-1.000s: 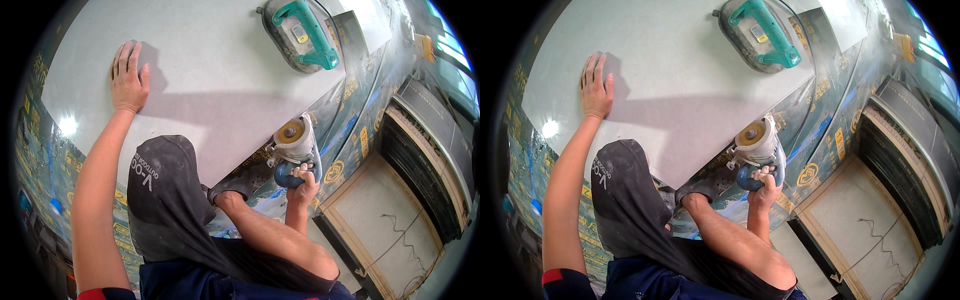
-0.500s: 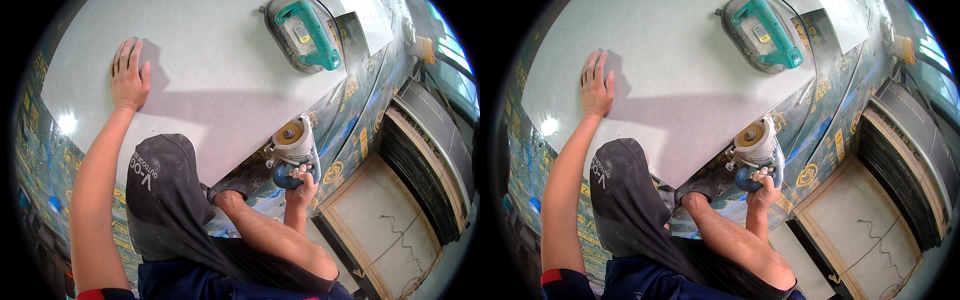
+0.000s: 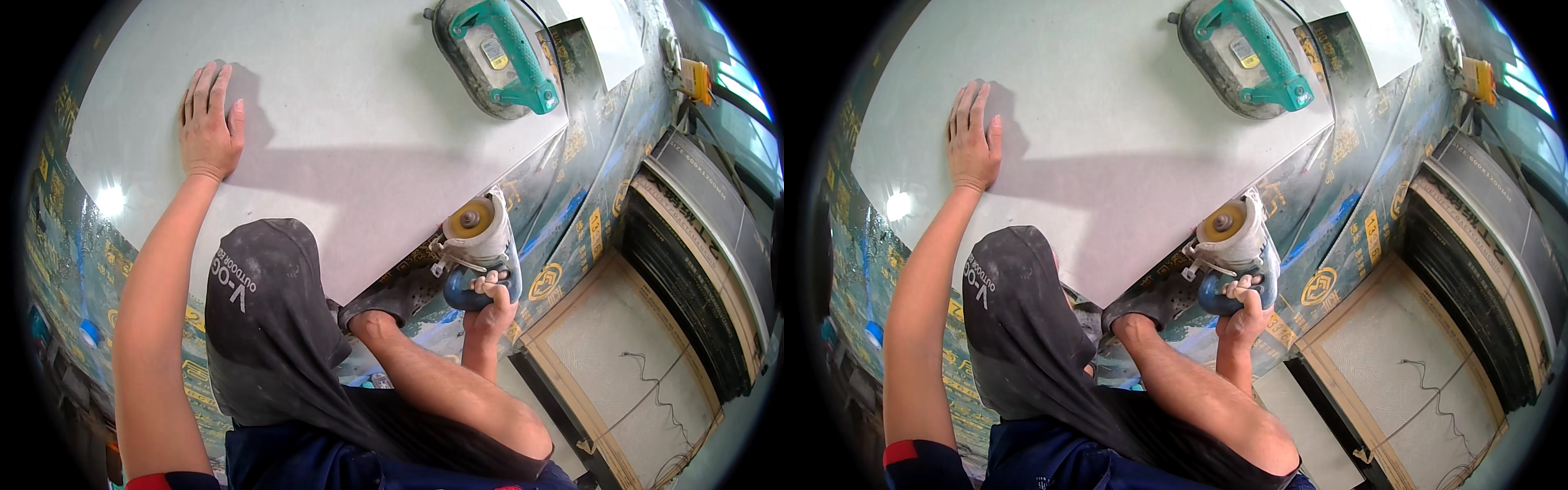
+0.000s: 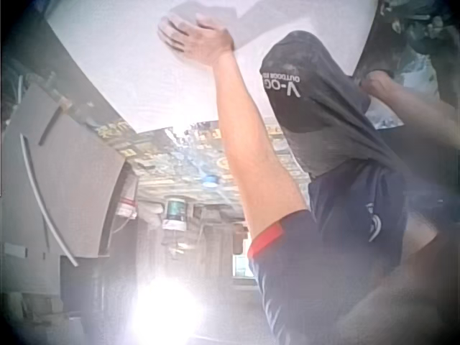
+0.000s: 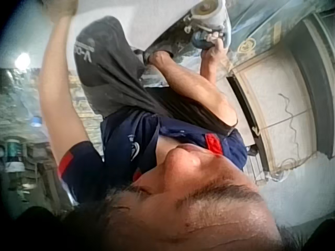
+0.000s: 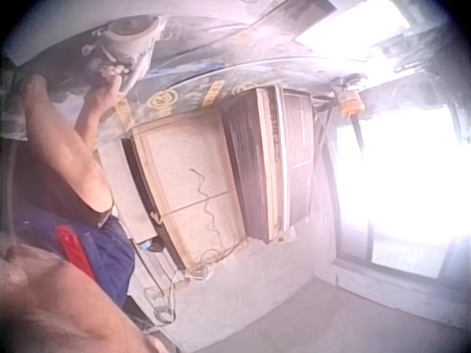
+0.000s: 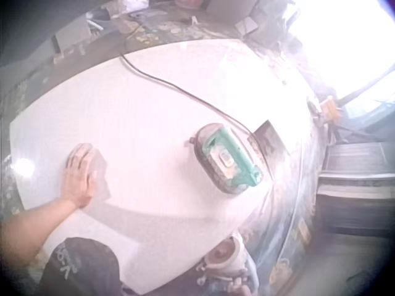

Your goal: The person cuts a tile using a circular saw while using a suction cup handle to steady the piece.

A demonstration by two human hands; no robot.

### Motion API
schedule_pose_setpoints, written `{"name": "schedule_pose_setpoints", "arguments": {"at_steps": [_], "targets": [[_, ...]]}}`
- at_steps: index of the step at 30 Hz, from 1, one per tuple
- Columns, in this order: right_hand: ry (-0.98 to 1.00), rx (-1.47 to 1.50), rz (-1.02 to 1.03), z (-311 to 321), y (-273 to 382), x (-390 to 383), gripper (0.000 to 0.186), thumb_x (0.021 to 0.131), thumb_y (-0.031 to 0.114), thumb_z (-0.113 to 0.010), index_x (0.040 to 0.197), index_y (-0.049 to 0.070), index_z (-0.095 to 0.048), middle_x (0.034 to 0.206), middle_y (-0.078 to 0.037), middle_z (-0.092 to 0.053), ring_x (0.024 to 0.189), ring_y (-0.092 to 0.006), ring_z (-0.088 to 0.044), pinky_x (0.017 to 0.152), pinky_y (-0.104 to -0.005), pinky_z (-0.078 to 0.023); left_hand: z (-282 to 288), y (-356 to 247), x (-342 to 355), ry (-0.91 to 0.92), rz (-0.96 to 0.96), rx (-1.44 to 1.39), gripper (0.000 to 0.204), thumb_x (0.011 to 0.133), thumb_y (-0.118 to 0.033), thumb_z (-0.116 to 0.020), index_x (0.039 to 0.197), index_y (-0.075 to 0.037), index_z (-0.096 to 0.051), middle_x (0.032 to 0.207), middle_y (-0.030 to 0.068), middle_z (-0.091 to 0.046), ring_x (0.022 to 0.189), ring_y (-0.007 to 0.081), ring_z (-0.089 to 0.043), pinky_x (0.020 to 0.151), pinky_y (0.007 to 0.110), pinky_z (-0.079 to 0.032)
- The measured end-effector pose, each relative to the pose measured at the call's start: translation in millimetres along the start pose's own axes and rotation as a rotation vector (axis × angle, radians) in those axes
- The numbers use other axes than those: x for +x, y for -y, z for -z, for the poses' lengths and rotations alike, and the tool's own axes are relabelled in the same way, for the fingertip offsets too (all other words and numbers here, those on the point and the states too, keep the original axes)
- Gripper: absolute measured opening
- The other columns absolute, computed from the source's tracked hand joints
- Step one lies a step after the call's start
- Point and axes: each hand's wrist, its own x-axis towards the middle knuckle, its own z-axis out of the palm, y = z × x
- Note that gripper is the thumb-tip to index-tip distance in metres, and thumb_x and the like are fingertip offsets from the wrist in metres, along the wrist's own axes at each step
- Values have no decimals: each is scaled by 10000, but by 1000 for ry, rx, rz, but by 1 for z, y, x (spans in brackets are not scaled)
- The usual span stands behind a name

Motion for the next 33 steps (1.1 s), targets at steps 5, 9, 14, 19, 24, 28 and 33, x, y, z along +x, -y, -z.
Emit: {"name": "schedule_pose_setpoints", "arguments": {"at_steps": [5, 9, 14, 19, 24, 28, 33], "targets": [[-15, -5, -5, -2, -1, -3, 300, 715, -59, -517, 996, 39, -485, 822, -47, -509, 689, -186, -490, 690, -345, -461, 1, 0, 0, 0, -1, 12, 522, 1023, -300, -468, 1524, -169, -399, 1563, 64, -394, 1459, 274, -350, 1206, 424, -277], [-14, -5, -5, -2, -2, -4, 295, 713, -55, -516, 992, 37, -488, 825, -51, -513, 694, -189, -497, 687, -347, -464, 1, 0, -1, -1, 0, 10, 520, 1024, -301, -467, 1522, -170, -401, 1561, 63, -397, 1459, 272, -349, 1204, 423, -279], [-17, -4, -2, -3, -2, -6, 299, 704, -56, -522, 987, 31, -483, 818, -58, -508, 675, -194, -496, 680, -350, -472, 0, 0, 0, -3, -4, 6, 521, 1024, -304, -467, 1523, -168, -401, 1563, 60, -396, 1458, 272, -350, 1202, 422, -282], [-38, 10, 1, -2, -5, -5, 305, 692, -57, -538, 980, 21, -475, 809, -67, -498, 641, -202, -486, 665, -354, -480, 1, 1, -1, -4, -8, 0, 526, 1021, -303, -469, 1523, -165, -400, 1564, 59, -395, 1456, 274, -353, 1198, 423, -287], [-19, 4, -16, 1, -5, -5, 300, 710, -64, -517, 990, 40, -485, 817, -52, -510, 683, -193, -496, 692, -349, -471, -2, 1, 0, -12, -12, -14, 524, 1010, -308, -485, 1513, -178, -410, 1560, 52, -395, 1454, 270, -352, 1203, 427, -286], [-31, -3, -8, -1, -5, -5, 299, 714, -62, -523, 992, 42, -488, 820, -53, -515, 685, -197, -503, 690, -353, -476, -3, -1, -1, -7, -3, -5, 525, 1005, -306, -494, 1510, -185, -412, 1559, 50, -393, 1452, 265, -354, 1205, 428, -288], [-43, 9, -4, -4, -7, -7, 300, 707, -60, -539, 989, 25, -483, 817, -64, -501, 657, -203, -484, 675, -353, -471, -2, 1, -2, -15, -2, -19, 524, 1005, -295, -498, 1510, -187, -411, 1557, 50, -394, 1453, 262, -355, 1200, 431, -297]]}}
